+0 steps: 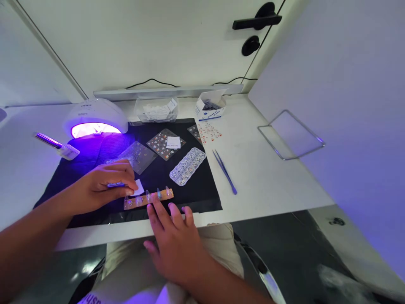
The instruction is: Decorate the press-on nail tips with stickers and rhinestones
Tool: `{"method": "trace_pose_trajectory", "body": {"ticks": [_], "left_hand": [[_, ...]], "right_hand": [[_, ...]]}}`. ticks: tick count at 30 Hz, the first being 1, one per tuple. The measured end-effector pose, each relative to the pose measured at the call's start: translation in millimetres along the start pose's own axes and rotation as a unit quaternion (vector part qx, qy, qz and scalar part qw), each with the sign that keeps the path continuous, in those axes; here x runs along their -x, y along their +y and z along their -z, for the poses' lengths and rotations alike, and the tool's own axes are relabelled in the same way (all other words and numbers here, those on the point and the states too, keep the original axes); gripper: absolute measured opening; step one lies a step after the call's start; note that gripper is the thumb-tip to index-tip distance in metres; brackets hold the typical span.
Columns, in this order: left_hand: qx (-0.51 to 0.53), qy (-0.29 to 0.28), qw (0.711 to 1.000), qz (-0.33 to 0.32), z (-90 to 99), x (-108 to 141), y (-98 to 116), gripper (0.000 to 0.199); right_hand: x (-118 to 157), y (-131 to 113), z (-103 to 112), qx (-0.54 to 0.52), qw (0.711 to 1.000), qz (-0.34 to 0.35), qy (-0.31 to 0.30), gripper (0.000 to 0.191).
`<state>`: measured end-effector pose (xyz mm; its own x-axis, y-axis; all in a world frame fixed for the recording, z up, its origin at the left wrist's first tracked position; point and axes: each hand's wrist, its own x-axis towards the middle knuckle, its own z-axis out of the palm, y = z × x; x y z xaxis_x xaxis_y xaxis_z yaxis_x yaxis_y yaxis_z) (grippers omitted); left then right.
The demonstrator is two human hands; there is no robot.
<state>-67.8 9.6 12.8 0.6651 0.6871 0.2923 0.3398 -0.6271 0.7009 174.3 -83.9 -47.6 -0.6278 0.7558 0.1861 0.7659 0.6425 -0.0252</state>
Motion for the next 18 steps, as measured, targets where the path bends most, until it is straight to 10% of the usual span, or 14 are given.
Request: {"method": "trace_pose_trajectory", "body": {"ticks": [18], "left_hand": [[0.018,-0.033,0.999,0.004,-11.2,13.7,-18.4,0.013]], "right_hand": [[-15.9,-17.8,-3.3,-0.034,0.999,0.010,0.015,0.058]]}}
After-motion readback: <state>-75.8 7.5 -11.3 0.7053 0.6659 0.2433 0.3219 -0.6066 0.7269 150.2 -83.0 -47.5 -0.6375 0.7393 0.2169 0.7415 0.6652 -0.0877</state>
